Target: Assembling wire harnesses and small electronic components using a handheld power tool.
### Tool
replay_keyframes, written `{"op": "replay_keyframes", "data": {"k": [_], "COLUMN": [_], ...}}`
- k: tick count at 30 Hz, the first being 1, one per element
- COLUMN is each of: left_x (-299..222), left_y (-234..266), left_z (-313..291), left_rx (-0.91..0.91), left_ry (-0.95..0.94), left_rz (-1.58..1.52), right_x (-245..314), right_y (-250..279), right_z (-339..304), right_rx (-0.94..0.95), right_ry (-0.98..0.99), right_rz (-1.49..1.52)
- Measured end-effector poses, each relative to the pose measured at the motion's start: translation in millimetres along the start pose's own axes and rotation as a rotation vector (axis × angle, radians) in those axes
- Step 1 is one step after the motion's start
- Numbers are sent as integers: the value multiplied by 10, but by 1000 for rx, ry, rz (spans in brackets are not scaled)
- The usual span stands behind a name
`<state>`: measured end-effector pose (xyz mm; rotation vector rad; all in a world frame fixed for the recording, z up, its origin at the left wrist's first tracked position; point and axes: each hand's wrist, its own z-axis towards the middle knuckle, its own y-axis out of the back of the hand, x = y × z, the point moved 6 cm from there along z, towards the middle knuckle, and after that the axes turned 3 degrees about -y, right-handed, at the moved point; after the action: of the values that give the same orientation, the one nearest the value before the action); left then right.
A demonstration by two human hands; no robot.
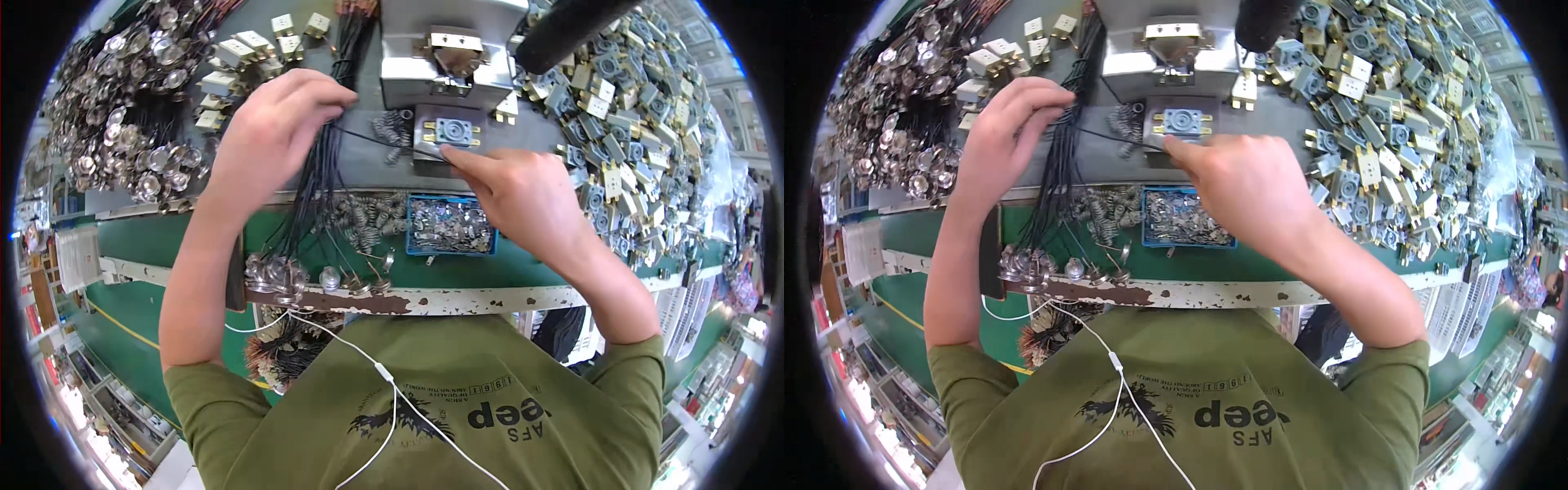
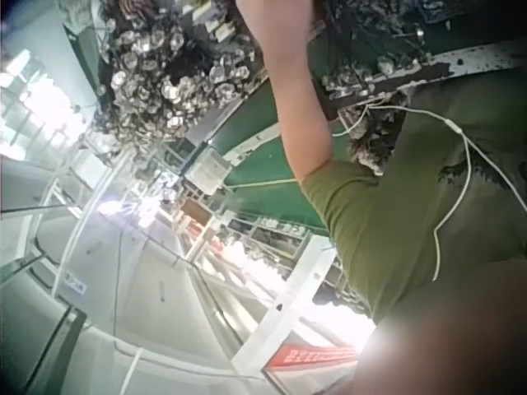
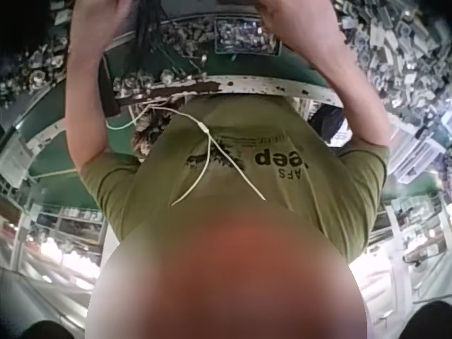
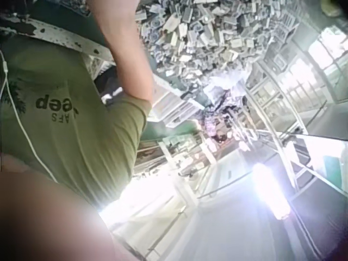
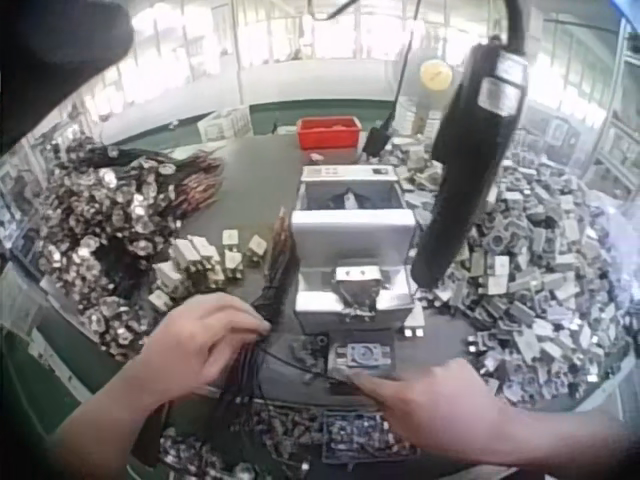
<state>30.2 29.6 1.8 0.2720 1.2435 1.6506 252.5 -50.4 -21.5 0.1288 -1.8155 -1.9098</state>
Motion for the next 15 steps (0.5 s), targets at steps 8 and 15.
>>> {"op": "replay_keyframes", "data": {"k": [8,15], "left_x": [-486,-496], "left_y": [-688,-849], "left_z": [454,496], "left_rx": [85,106], "left_ry": [-178,-232], "left_rz": [-49,35], "right_x": [-216,-249], "right_y": [-146,-237], "right_z": [-347,-486], "right_rx": [-57,-238], "right_ry": [-284,-249], "right_rz": [670,743]}}
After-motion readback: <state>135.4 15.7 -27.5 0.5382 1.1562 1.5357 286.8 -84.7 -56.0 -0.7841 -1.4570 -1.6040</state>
